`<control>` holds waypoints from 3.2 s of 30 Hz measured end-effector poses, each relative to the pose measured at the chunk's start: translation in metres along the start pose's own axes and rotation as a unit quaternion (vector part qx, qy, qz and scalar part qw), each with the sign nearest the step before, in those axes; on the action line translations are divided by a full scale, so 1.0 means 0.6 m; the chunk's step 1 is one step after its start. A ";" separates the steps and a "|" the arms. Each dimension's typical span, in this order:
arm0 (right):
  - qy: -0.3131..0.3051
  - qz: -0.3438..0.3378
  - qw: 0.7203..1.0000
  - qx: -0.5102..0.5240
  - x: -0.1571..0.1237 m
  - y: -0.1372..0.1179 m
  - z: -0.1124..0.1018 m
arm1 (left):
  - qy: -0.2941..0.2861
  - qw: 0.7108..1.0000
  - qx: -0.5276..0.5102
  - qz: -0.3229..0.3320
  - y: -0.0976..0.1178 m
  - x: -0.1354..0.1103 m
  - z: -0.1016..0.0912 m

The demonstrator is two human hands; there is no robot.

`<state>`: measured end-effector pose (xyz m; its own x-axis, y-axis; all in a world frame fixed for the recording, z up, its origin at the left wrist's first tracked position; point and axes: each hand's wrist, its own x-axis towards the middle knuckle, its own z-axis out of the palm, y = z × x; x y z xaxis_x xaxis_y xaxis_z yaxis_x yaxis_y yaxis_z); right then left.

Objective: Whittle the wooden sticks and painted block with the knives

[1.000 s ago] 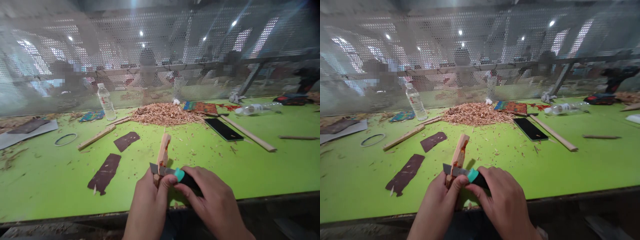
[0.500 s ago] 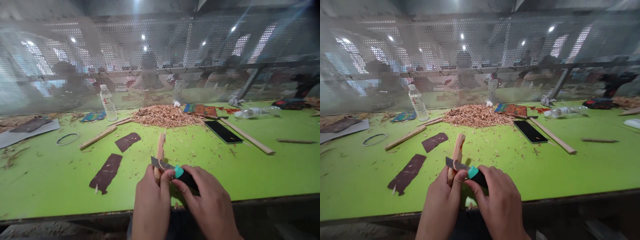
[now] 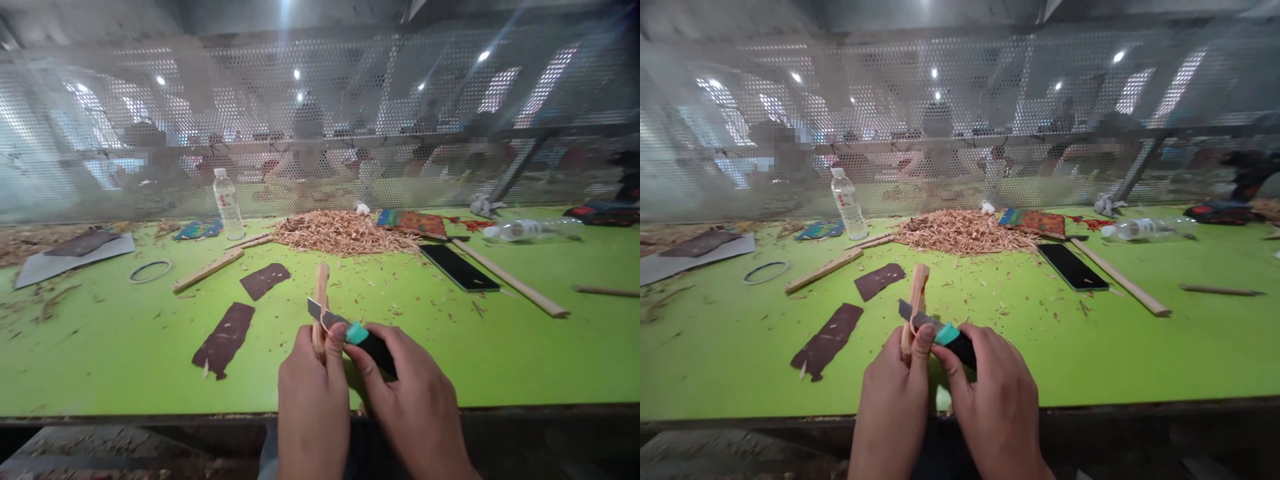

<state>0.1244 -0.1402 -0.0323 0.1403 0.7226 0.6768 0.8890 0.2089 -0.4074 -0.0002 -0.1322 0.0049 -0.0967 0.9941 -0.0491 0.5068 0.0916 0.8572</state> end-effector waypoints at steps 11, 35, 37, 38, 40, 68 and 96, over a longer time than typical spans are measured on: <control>-0.058 0.069 0.995 0.053 0.014 0.015 0.003 | -0.014 1.000 -0.024 0.009 -0.007 -0.009 -0.016; -0.211 0.103 0.970 -0.059 0.067 0.082 0.002 | -0.268 0.878 -0.397 -0.006 -0.032 0.005 -0.023; -0.212 0.083 0.972 -0.064 0.063 0.079 -0.001 | -0.273 0.871 -0.409 -0.011 -0.027 0.007 -0.025; -0.212 0.077 0.972 -0.065 0.062 0.077 -0.002 | -0.275 0.868 -0.413 -0.012 -0.025 0.008 -0.026; -0.206 0.067 0.974 -0.068 0.061 0.076 -0.003 | -0.270 0.869 -0.414 -0.009 -0.020 0.014 -0.029; -0.239 0.073 0.968 -0.021 0.055 0.080 0.000 | -0.100 0.923 -0.319 0.189 -0.061 0.028 -0.024; -0.223 0.050 0.972 -0.048 0.053 0.081 -0.002 | -0.084 0.911 -0.315 0.251 -0.052 0.022 -0.026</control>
<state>0.1726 -0.1076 -0.0298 0.0436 0.9546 0.2948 0.9205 0.0763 -0.3832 -0.0306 -0.1230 -0.0143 0.1718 0.9012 0.3978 -0.1470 -0.3758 0.9149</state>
